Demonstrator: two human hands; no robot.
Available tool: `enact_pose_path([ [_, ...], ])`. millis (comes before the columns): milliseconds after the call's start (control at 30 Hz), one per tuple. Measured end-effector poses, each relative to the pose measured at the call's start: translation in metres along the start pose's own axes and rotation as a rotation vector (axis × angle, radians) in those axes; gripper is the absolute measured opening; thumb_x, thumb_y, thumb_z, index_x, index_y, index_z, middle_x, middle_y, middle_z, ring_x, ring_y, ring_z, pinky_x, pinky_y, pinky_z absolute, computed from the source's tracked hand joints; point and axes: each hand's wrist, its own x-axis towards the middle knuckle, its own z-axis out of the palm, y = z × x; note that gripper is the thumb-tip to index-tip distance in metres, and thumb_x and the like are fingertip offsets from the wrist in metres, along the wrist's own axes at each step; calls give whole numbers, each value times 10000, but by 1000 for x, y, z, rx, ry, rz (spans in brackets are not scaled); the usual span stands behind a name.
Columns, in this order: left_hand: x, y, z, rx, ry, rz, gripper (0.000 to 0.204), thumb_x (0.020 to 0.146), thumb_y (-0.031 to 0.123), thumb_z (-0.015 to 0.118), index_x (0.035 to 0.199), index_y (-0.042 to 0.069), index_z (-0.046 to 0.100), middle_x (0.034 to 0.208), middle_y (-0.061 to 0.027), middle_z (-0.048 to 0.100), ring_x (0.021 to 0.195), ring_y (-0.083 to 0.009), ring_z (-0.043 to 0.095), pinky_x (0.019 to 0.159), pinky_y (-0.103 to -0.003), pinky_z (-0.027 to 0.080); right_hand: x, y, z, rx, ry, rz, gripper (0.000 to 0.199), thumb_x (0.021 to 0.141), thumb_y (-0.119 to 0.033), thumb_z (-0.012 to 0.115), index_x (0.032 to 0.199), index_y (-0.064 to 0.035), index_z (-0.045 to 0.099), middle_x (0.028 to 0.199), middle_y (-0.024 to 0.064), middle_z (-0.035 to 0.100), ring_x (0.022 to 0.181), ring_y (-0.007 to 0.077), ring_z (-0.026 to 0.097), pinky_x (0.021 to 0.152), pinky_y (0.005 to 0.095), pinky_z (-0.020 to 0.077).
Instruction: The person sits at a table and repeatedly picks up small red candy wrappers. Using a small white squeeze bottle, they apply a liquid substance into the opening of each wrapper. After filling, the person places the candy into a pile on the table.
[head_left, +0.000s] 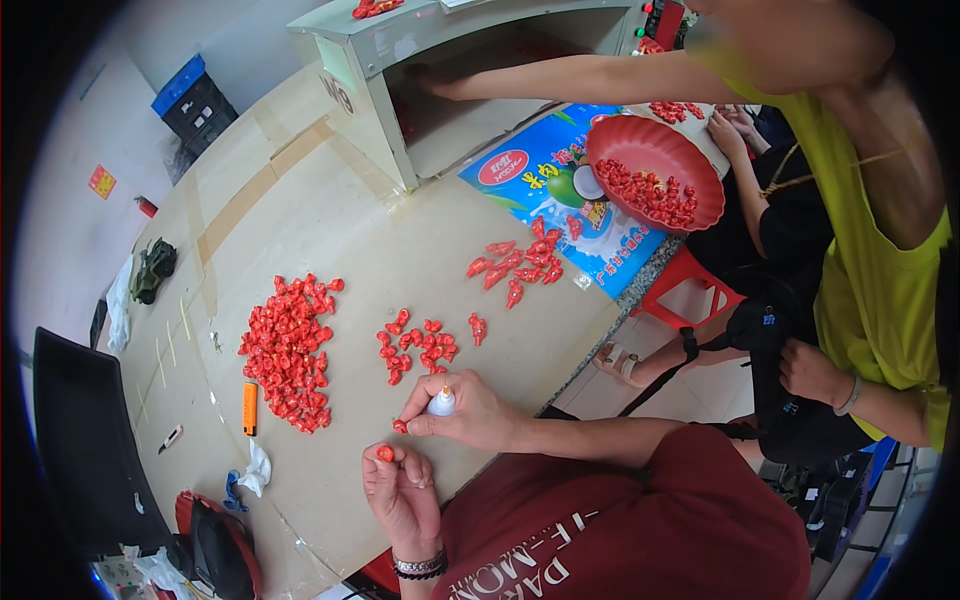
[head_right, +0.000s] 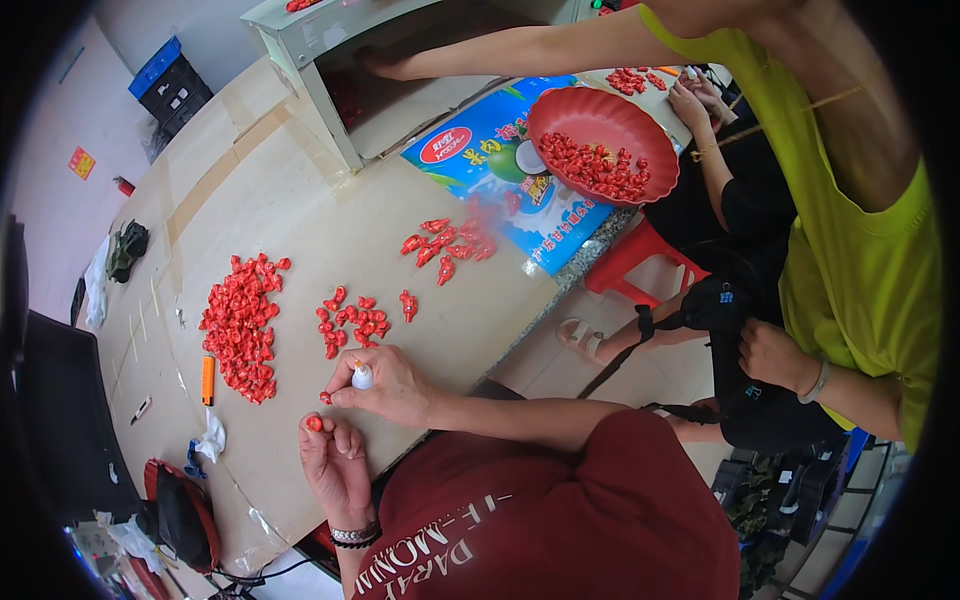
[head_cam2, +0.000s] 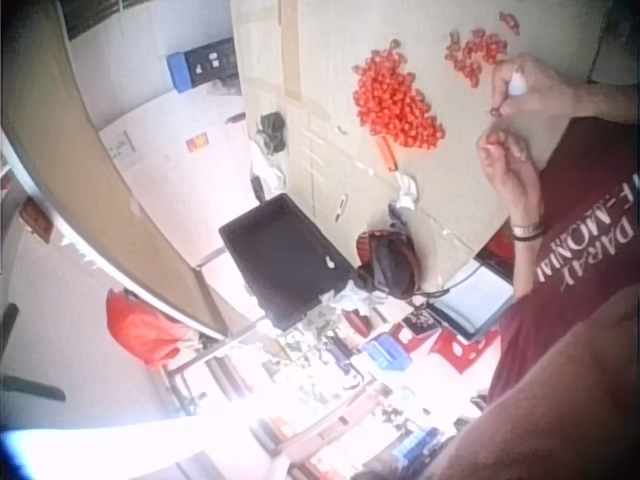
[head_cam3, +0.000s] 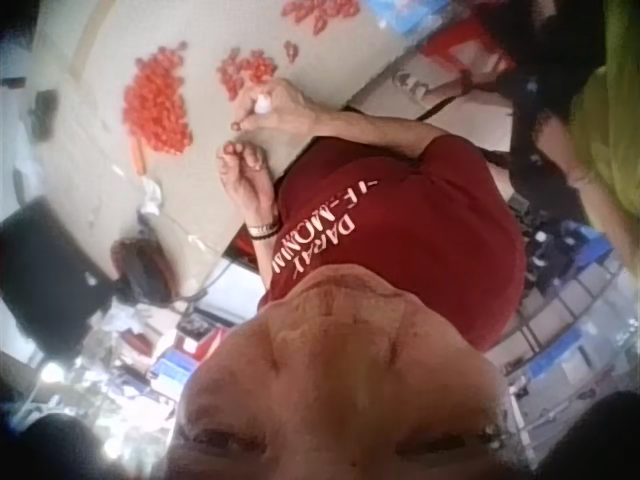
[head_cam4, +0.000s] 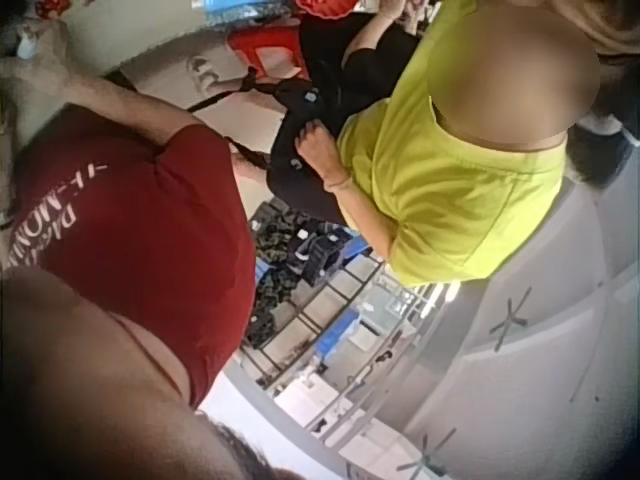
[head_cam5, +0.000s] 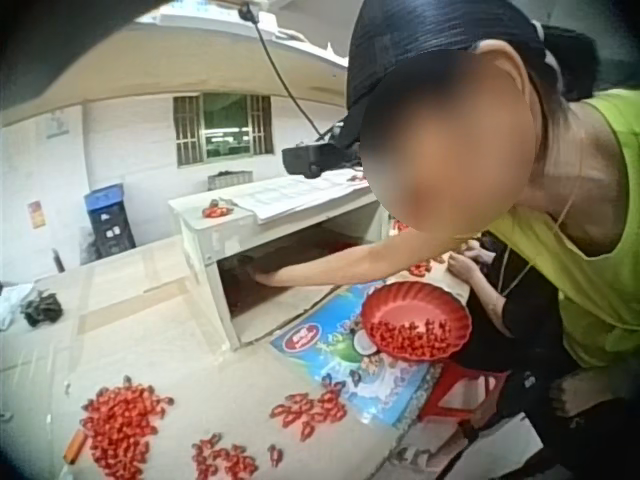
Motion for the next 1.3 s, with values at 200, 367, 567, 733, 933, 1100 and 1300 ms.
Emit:
enact_pose_path([
  [200,2,-1,-3,6,-78,-16,131,954,159,568,1018,50,537,906,-53,607,646,-118,471,573,-240,391,0,9,-3,48,-12,7,85,814,-34,705,879,2,664,853,41,665,799,88,597,718,247,472],
  [367,3,-3,0,22,-31,2,133,959,169,563,995,42,543,857,-52,590,613,-121,469,549,-249,387,1,11,-4,51,-8,11,85,808,-26,703,881,-4,665,861,41,665,813,92,600,738,246,473],
  [567,0,-4,0,13,14,-15,120,964,159,551,988,42,545,850,-49,572,603,-118,449,546,-254,381,2,9,-3,52,2,6,67,801,-30,702,851,-5,665,847,42,665,807,103,618,734,257,487],
  [733,1,-3,2,20,-12,-20,119,960,147,554,999,36,542,866,-45,562,616,-114,433,558,-252,377,1,4,-3,28,39,12,100,759,-61,706,817,10,665,794,66,669,749,122,614,700,276,485],
  [933,0,-3,0,21,-33,-21,128,961,148,549,1013,31,538,889,-44,547,630,-111,414,561,-248,373,1,3,-3,-6,30,29,98,766,-66,711,817,-4,656,785,50,668,729,104,604,673,269,473],
  [1100,0,-4,-3,7,-38,-21,148,968,148,538,1048,23,534,901,-52,542,633,-110,414,562,-247,375,1,3,-3,-19,24,16,100,778,-74,717,816,-13,647,791,39,672,723,89,600,666,256,471],
  [1300,0,-4,-3,6,-37,-23,161,973,156,536,1058,19,532,905,-57,543,641,-110,427,564,-244,382,0,2,-3,-27,36,7,106,777,-79,717,815,-10,647,788,43,674,716,89,604,656,258,473],
])
